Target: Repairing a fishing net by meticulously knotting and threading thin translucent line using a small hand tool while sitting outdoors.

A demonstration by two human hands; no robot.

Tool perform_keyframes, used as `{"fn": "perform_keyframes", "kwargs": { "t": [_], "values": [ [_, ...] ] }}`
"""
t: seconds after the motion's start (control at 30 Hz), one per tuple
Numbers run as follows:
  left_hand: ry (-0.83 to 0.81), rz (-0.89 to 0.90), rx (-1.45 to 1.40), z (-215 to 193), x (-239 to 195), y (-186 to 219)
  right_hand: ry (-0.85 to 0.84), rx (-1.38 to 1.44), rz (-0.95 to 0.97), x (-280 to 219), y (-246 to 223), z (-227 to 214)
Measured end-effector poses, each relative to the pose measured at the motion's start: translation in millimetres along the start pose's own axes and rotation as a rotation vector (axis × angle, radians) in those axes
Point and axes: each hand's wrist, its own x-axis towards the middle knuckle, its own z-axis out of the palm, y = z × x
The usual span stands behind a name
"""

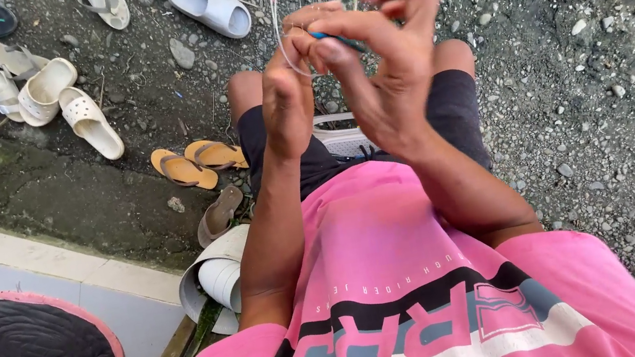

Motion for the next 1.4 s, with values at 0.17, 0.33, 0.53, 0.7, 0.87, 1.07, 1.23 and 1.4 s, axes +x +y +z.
{"fn": "perform_keyframes", "kwargs": {
  "t": [0.17, 0.33, 0.53, 0.7, 0.87, 1.07, 1.23, 1.4],
  "values": [
    [-0.095, 0.078, 0.144, 7, 4, 27, 0.003, 0.752, -0.056, 30, -7, -60],
    [-0.119, 0.115, 0.239, 4, 4, 36, -0.568, -0.284, -0.195, 54, -8, -115],
    [-0.088, 0.149, 0.418, 4, 4, 45, -1.226, 0.043, -0.058, 69, -16, -120],
    [-0.090, 0.152, 0.472, 6, 4, 45, -0.888, 0.321, 0.144, 55, -11, -119],
    [-0.074, 0.134, 0.402, 4, 2, 42, -0.626, 0.518, 0.331, 32, 20, -131],
    [-0.068, 0.082, 0.363, -1, -1, 36, -0.406, 0.637, 0.498, 18, 30, -127],
    [-0.053, 0.065, 0.319, -4, -2, 27, -0.244, 0.730, 0.590, 11, 56, -113],
    [-0.035, -0.123, 0.215, -2, -3, 30, -0.470, -0.136, -0.004, 21, 70, -96]
  ]
}}
